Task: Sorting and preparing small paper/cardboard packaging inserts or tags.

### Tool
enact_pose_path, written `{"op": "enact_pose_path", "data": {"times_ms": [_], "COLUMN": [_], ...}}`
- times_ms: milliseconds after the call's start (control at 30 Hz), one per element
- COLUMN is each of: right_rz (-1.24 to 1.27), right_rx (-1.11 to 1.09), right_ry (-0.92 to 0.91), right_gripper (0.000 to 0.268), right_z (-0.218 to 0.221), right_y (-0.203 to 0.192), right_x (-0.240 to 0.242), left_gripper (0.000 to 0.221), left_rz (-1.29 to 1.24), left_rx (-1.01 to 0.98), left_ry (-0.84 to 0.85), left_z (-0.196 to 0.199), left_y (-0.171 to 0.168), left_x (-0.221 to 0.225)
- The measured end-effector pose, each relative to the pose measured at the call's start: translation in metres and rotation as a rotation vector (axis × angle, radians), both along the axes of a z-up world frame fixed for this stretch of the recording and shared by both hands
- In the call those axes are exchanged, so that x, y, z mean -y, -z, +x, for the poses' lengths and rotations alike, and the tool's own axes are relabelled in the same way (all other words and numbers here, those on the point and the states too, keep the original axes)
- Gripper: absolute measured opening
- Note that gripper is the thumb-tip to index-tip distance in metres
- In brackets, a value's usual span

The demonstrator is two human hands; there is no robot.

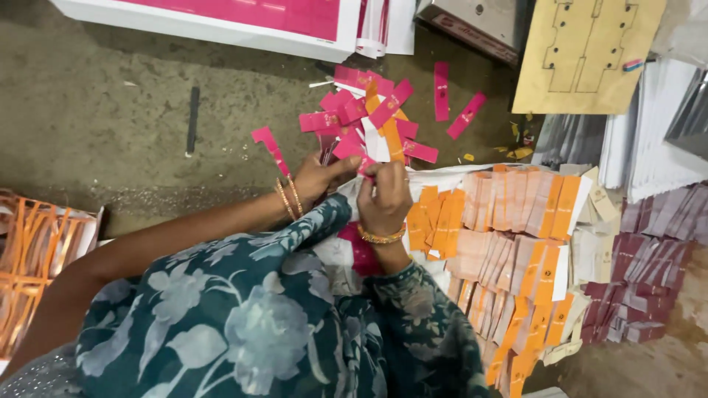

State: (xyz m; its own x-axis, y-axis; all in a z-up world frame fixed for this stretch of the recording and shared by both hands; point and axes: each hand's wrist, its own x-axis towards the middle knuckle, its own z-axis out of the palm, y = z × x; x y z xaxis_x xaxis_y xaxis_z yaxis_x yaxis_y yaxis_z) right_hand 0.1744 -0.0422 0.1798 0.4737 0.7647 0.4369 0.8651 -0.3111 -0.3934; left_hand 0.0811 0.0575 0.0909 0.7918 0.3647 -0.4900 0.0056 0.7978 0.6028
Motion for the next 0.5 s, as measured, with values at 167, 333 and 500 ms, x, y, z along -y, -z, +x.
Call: {"op": "enact_pose_path", "data": {"times_ms": [167, 333, 500], "right_rz": [-0.048, 0.006, 0.053], "right_rx": [-0.199, -0.467, -1.459], "right_ry": [0.040, -0.015, 0.101], "right_gripper": [0.021, 0.033, 0.034], "right_z": [-0.026, -0.017, 0.008], "right_y": [0.005, -0.008, 0.055], "right_x": [0.008, 0.023, 0.097], "left_gripper": [0.028, 0.032, 0.037], "left_rz": [-0.061, -0.002, 0.145], "left_rx": [0.021, 0.035, 0.016], "left_ry": [-0.001, 0.051, 0.208], "left_z": [-0.006, -0.006, -0.004], "left_y": [-0.017, 0.000, 0.013], "left_x": [-0.014, -0.013, 0.011]}}
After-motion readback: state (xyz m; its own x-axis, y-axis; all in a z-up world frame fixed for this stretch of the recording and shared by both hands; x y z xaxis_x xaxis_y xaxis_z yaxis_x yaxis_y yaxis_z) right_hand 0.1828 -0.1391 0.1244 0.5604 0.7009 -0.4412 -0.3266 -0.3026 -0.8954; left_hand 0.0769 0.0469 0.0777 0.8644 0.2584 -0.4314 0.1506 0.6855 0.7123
